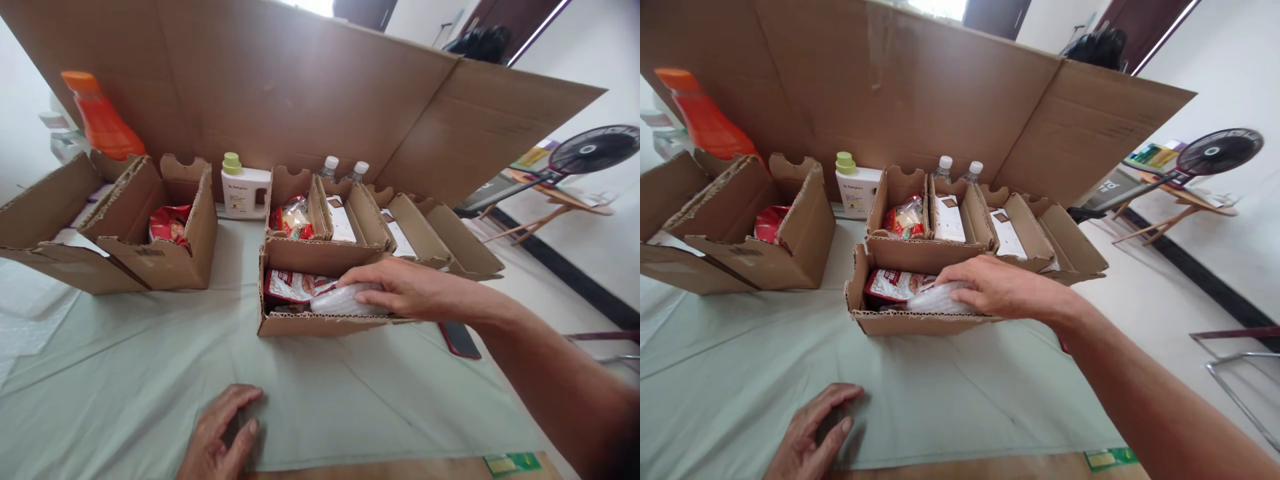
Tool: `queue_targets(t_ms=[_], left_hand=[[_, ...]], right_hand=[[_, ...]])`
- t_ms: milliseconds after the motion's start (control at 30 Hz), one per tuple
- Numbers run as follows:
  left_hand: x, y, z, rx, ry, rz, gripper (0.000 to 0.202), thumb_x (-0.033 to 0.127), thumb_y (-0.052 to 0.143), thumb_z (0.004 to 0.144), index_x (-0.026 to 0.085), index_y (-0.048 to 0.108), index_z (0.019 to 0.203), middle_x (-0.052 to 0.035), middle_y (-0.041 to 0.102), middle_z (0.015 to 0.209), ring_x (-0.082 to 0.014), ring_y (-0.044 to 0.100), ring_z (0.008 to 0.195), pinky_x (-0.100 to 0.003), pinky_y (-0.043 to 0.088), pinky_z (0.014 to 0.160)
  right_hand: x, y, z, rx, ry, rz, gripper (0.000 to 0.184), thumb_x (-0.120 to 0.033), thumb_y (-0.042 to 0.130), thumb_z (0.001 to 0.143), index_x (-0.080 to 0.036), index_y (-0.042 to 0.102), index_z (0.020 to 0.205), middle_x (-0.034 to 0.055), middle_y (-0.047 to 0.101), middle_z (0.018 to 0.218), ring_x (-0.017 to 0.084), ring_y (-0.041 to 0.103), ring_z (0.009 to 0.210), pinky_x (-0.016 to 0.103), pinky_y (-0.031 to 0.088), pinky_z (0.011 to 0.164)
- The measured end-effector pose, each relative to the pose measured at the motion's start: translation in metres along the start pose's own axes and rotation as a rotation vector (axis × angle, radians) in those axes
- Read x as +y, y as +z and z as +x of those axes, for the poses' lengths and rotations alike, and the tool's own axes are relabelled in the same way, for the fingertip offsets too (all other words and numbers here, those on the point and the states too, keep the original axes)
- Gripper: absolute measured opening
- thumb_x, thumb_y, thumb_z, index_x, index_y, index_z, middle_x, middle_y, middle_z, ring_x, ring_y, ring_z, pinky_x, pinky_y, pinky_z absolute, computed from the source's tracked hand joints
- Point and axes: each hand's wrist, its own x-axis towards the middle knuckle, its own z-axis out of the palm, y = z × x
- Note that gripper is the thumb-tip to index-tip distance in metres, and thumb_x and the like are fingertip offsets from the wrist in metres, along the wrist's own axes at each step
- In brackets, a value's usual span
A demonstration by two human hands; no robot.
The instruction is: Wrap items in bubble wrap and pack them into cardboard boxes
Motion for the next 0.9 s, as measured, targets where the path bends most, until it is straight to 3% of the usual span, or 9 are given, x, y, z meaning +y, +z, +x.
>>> queue_targets(t_ms=[100,267,400,467,567,633,700,800,900], left_hand=[[0.006,-0.001,0.004,0.033,0.057,0.038,0.028,0.028,0.065,0.092,0.031,0.073,0.119,-0.0058,0.08,0.106,-0.0213,0.079,0.095,-0.026,0.064,0.084],[0.013,-0.001,0.006,0.043,0.094,0.08,0.026,0.027,0.064,0.094,0.03,0.07,0.119,-0.0027,0.08,0.105,-0.0162,0.078,0.095,-0.02,0.062,0.084],[0.013,-0.001,0.005,0.03,0.092,0.078,0.026,0.026,0.063,0.094,0.03,0.069,0.119,-0.0029,0.079,0.105,-0.0167,0.078,0.095,-0.021,0.063,0.083],[0.014,-0.001,0.004,0.022,0.078,0.072,0.026,0.025,0.062,0.094,0.029,0.069,0.119,-0.0031,0.079,0.105,-0.0166,0.077,0.094,-0.021,0.063,0.082],[0.014,-0.001,0.004,0.024,0.05,0.064,0.026,0.025,0.063,0.093,0.03,0.07,0.118,-0.0024,0.079,0.105,-0.0163,0.077,0.094,-0.021,0.062,0.082],[0.015,-0.001,0.004,0.025,0.04,0.058,0.026,0.025,0.063,0.093,0.03,0.07,0.117,-0.0024,0.079,0.105,-0.0167,0.077,0.095,-0.022,0.062,0.083],[0.015,0.0,0.005,0.014,0.037,0.046,0.025,0.024,0.063,0.093,0.028,0.071,0.116,-0.0035,0.078,0.104,-0.0176,0.076,0.094,-0.024,0.062,0.082],[0.019,0.0,0.007,-0.002,0.038,0.031,0.024,0.024,0.063,0.092,0.026,0.072,0.114,-0.0053,0.078,0.102,-0.0188,0.075,0.09,-0.027,0.062,0.08],[0.026,-0.002,0.007,0.001,0.035,0.015,0.022,0.025,0.062,0.092,0.024,0.073,0.112,-0.0059,0.077,0.099,-0.0191,0.074,0.087,-0.028,0.061,0.077]], right_hand=[[-0.018,-0.005,0.005,-0.543,-0.049,-0.147,0.013,-0.02,0.066,0.087,-0.026,0.078,0.092,-0.0005,0.078,0.087,0.017,0.071,0.073,0.026,0.045,0.062],[-0.048,0.003,0.018,-0.76,0.081,-0.48,0.024,-0.011,0.055,0.091,-0.017,0.077,0.084,0.0093,0.078,0.083,0.022,0.071,0.074,0.03,0.039,0.06],[-0.058,0.021,0.029,-0.744,0.143,-0.651,0.025,-0.005,0.056,0.086,-0.015,0.078,0.081,0.0142,0.078,0.083,0.026,0.073,0.073,0.031,0.044,0.061],[-0.059,0.017,0.025,-0.681,0.192,-0.698,0.017,-0.01,0.063,0.084,-0.015,0.078,0.078,0.0152,0.077,0.078,0.029,0.073,0.072,0.033,0.045,0.06],[-0.056,-0.011,-0.001,-0.426,0.225,-0.699,0.015,-0.031,0.071,0.085,-0.018,0.076,0.08,0.0118,0.074,0.07,0.029,0.07,0.064,0.034,0.045,0.056],[-0.054,-0.031,-0.024,-0.188,0.162,-0.611,0.025,-0.042,0.061,0.093,-0.022,0.075,0.088,0.0075,0.076,0.075,0.026,0.07,0.065,0.034,0.047,0.059],[-0.053,-0.04,-0.043,-0.058,0.062,-0.423,0.039,-0.048,0.044,0.102,-0.026,0.076,0.1,0.0046,0.079,0.093,0.026,0.073,0.08,0.037,0.052,0.069],[-0.053,-0.029,-0.051,-0.212,0.028,-0.158,0.052,-0.057,0.034,0.105,-0.027,0.076,0.115,0.0042,0.077,0.117,0.028,0.072,0.104,0.041,0.055,0.086],[-0.053,-0.016,-0.049,-0.34,0.092,-0.042,0.058,-0.063,0.034,0.103,-0.025,0.075,0.118,0.0059,0.075,0.123,0.031,0.07,0.112,0.045,0.055,0.093]])
